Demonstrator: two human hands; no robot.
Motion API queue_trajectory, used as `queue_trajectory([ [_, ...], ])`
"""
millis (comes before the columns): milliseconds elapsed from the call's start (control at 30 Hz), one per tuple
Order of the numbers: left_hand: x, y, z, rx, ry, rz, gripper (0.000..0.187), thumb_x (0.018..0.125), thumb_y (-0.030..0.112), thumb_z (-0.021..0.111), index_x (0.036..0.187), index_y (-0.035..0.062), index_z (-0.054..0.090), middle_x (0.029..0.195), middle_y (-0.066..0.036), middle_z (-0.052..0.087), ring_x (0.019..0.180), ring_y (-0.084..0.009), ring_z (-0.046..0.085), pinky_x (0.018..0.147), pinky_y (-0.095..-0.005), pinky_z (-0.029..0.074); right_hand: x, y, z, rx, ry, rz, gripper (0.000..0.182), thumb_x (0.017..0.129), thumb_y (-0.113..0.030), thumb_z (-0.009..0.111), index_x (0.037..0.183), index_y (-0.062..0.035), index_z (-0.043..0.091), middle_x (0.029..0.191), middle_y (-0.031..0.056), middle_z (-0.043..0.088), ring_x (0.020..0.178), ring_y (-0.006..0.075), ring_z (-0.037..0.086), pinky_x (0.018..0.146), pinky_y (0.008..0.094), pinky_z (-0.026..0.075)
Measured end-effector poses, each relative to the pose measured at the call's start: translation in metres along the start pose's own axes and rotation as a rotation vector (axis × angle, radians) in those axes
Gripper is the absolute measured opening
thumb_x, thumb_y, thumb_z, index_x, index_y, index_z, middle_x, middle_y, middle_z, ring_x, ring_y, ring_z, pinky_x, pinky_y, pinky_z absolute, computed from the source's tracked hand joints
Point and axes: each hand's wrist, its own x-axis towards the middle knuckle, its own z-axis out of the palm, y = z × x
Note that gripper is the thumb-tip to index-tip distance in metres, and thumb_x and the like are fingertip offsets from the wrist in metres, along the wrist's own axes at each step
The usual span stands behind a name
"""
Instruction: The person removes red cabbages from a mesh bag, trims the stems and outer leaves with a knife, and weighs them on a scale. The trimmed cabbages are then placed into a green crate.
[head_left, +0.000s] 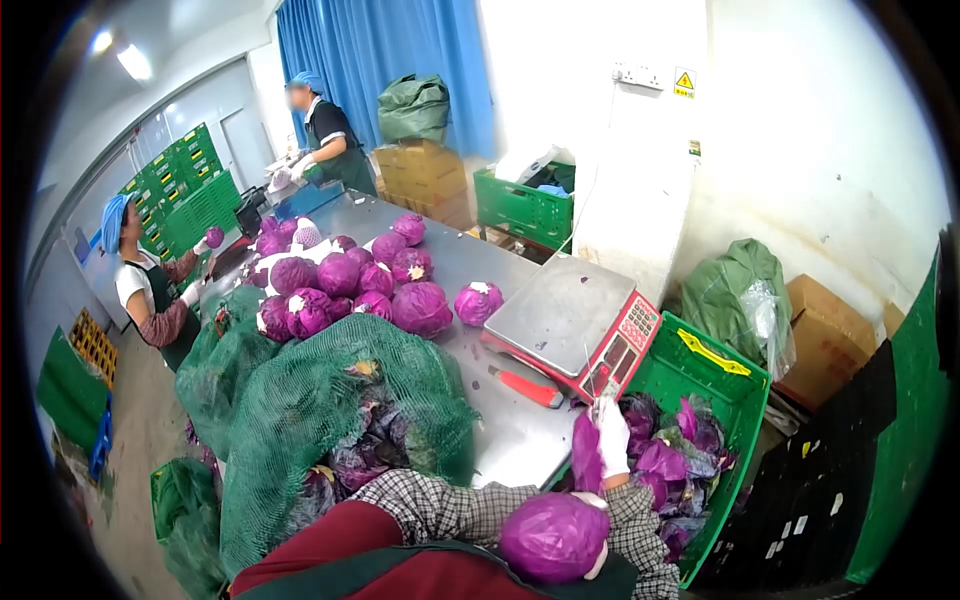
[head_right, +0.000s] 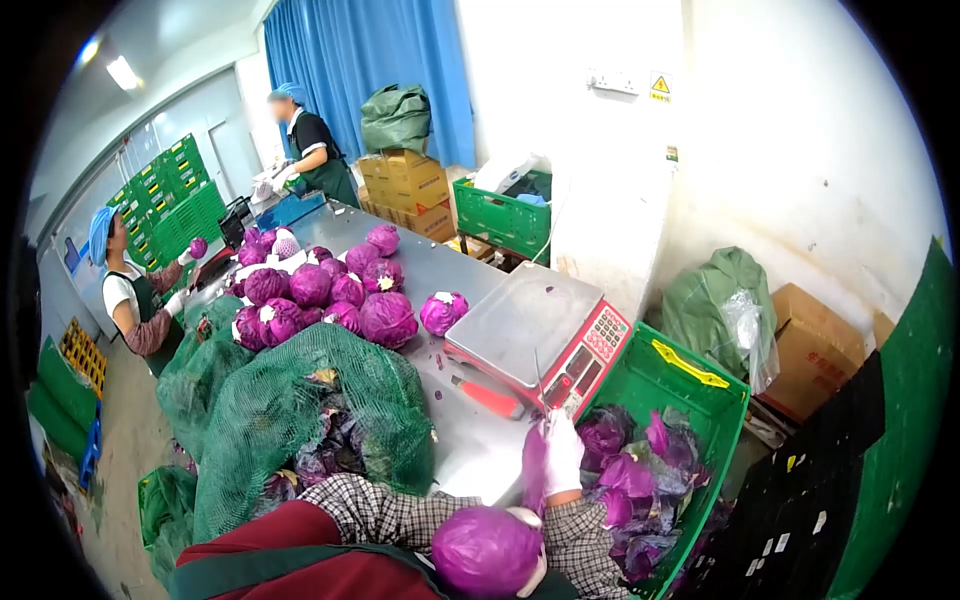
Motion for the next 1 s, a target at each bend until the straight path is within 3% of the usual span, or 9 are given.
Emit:
queue_trajectory([
  [100,0.003,-0.005,-0.008,-0.001,0.029,0.012,0.081,0.088,0.053,0.056,0.148,0.0106,0.02,0.146,-0.024,0.032,0.13,-0.042,0.04,0.1,-0.0589,0.041,0.033,-0.086,0.007,-0.603,-0.044,-0.207,0.013,0.086,-0.014,0.058,0.095,-0.0054,0.056,0.079,0.0144,0.06,0.071,0.0327,0.061,0.064,0.0387,0.05],
  [333,-0.044,-0.013,0.02,-0.126,0.417,0.421,0.081,0.085,0.058,0.056,0.147,0.0143,0.026,0.148,-0.02,0.031,0.133,-0.0403,0.036,0.101,-0.063,0.036,0.027,-0.115,-0.114,-0.421,0.164,-0.091,0.006,0.088,0.0,0.054,0.094,-0.0012,0.055,0.076,0.007,0.055,0.069,0.0109,0.053,0.06,0.027,0.044],
  [433,-0.065,0.008,0.048,-0.096,0.743,0.749,0.081,0.084,0.061,0.056,0.146,0.0159,0.029,0.149,-0.018,0.031,0.135,-0.0396,0.035,0.102,-0.0648,0.035,-0.017,-0.06,-0.179,-0.675,0.163,-0.064,0.019,0.086,-0.005,0.057,0.103,0.003,0.053,0.081,0.0204,0.058,0.074,0.0398,0.057,0.069,0.0403,0.048],
  [467,-0.067,0.021,0.057,-0.061,0.864,0.832,0.081,0.084,0.061,0.057,0.146,0.0165,0.03,0.149,-0.018,0.031,0.135,-0.0393,0.034,0.102,-0.0654,0.034,-0.039,-0.02,-0.194,-0.781,0.225,-0.255,0.029,0.085,-0.007,0.059,0.112,0.0031,0.053,0.085,0.0173,0.061,0.077,0.0318,0.06,0.071,0.0371,0.048],
  [500,-0.062,0.037,0.069,-0.009,1.022,0.897,0.08,0.085,0.061,0.055,0.147,0.0159,0.028,0.15,-0.017,0.03,0.136,-0.0392,0.033,0.104,-0.0649,0.032,-0.059,-0.049,-0.177,-0.536,0.192,0.198,0.026,0.085,-0.005,0.057,0.11,0.0025,0.054,0.094,0.0137,0.061,0.082,0.0235,0.056,0.078,0.0316,0.047],
  [600,-0.047,0.082,0.078,0.206,1.31,0.932,0.068,0.088,0.054,0.058,0.142,0.0186,0.037,0.146,-0.012,0.038,0.134,-0.0328,0.039,0.104,-0.0604,0.036,-0.105,-0.021,-0.145,-0.326,0.058,0.28,0.028,0.093,-0.018,0.061,0.116,-0.0034,0.056,0.078,-0.0033,0.048,0.07,0.006,0.045,0.055,0.0216,0.041],
  [733,-0.042,0.135,0.06,0.842,1.637,1.061,0.063,0.086,0.036,0.069,0.131,-0.002,0.045,0.124,-0.013,0.058,0.112,-0.0205,0.058,0.101,-0.0361,0.045,-0.121,0.04,-0.092,-0.211,-0.083,0.381,0.034,0.093,-0.014,0.06,0.125,-0.0078,0.054,0.073,-0.0061,0.052,0.049,0.0029,0.041,0.043,0.0185,0.034],
  [767,-0.053,0.15,0.049,0.99,1.594,1.063,0.065,0.085,0.034,0.072,0.13,-0.0031,0.044,0.122,-0.012,0.058,0.108,-0.0188,0.059,0.099,-0.0342,0.046,-0.113,-0.034,-0.063,-0.107,0.015,0.591,0.031,0.092,-0.01,0.06,0.121,-0.0016,0.053,0.091,0.0088,0.065,0.055,0.0123,0.055,0.05,0.0253,0.046],
  [1000,-0.072,0.251,0.01,2.245,2.16,0.615,0.1,0.068,0.041,0.082,0.141,-0.0033,0.03,0.14,-0.024,0.037,0.134,-0.037,0.032,0.113,-0.0429,0.027,-0.126,0.004,-0.037,-0.073,-0.285,0.267,0.035,0.093,-0.01,0.059,0.125,-0.003,0.051,0.082,0.0006,0.061,0.051,0.005,0.046,0.046,0.0201,0.04],
])
